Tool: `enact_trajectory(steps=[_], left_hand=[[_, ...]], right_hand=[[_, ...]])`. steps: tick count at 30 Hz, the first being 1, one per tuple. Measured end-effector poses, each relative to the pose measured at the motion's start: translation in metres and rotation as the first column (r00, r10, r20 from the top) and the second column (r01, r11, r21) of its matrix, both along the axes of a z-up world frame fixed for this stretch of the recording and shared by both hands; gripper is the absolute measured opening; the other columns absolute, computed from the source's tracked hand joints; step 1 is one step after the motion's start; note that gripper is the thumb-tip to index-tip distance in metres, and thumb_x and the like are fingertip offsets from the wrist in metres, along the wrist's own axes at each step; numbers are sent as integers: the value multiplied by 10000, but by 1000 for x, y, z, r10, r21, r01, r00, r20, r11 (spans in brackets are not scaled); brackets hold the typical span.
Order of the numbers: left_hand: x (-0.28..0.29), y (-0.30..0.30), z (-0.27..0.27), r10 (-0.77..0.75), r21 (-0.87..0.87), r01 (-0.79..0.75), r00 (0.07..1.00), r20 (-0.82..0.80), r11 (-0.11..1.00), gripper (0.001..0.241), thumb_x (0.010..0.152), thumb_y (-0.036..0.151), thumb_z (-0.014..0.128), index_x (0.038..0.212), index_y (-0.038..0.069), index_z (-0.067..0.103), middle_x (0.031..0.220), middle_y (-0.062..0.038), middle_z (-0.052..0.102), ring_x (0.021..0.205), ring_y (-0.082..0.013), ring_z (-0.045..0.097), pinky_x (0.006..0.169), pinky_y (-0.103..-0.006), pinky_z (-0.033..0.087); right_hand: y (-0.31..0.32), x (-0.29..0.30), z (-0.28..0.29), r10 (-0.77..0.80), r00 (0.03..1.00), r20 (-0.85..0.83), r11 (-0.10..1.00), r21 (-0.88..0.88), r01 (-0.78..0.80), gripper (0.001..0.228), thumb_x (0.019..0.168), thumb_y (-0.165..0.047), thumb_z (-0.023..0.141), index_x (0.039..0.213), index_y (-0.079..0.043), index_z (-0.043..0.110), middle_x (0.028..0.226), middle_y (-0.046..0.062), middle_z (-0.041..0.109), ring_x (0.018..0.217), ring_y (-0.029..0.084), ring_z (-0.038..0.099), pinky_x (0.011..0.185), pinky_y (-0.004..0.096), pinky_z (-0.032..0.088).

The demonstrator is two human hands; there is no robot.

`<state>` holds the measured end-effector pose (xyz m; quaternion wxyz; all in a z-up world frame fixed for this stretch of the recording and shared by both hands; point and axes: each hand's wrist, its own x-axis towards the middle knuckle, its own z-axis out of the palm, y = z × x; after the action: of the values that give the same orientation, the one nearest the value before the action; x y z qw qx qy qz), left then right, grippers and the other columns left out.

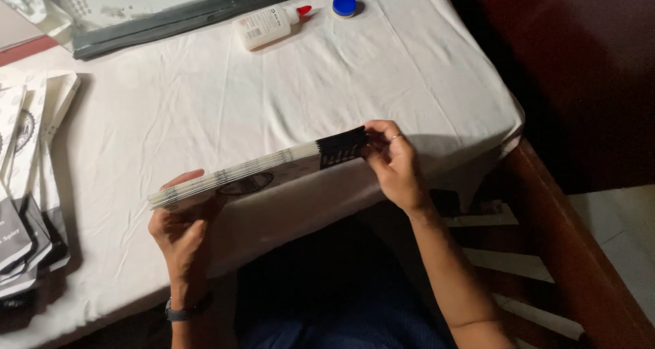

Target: Applying glue to paper templates and folding them into food cones

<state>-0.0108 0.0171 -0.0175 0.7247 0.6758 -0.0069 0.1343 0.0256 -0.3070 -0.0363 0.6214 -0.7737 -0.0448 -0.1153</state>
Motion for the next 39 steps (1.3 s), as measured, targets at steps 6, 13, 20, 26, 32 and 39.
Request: enact_trajectory(steps=[6,13,20,26,32,39], left_hand=[[-21,44,-91,108,166,-105,994,-13,981,517,614,-118,845,1083,-39,642,915,-185,708,778,-257,724,596,-372,604],[-78,-13,74,70,153,-94,985,156,984,757,766,90,705,1443,-64,404,1324,-246,558,1244,-361,620,1118,-406,469],[-104,-74,132,-403,650,78,838,369,756,420,862,349,825,1115,80,625,982,-75,640,844,-238,627,788,-371,488],[-117,-58,114,-609,572,321,667,429,755,151,1073,56,487,944,8,550,824,-91,536,697,-297,496,734,-412,401],[-116,-32,81,-763,482,596,556,329,642,137,1101,151,546,1155,92,657,994,-70,708,865,-276,694,866,-384,569],[-113,-36,58,-633,655,281,669,391,702,56,1023,-10,538,1067,14,563,835,-116,541,732,-309,549,780,-428,469]], right_hand=[[-17,-25,32,-26,999,31,984,177,20,274,790,109,803,1042,47,718,823,138,724,768,156,697,772,329,623],[-12,-97,141,138,989,51,990,15,-139,382,777,70,772,1136,22,650,858,87,749,776,128,720,758,204,609],[31,-138,187,511,855,84,707,-607,-363,213,869,-121,723,1078,-131,680,875,11,750,729,142,715,739,256,564],[44,-144,172,681,726,96,659,-514,-550,158,886,-137,708,1024,-114,634,700,26,641,536,144,536,552,240,474],[54,-133,158,798,603,-10,580,-261,-772,131,870,-164,752,932,-122,644,641,6,655,484,119,535,457,233,461],[55,-111,134,759,650,-30,524,-565,-637,207,855,-150,731,1061,-143,725,803,-31,777,625,100,725,645,229,570]])
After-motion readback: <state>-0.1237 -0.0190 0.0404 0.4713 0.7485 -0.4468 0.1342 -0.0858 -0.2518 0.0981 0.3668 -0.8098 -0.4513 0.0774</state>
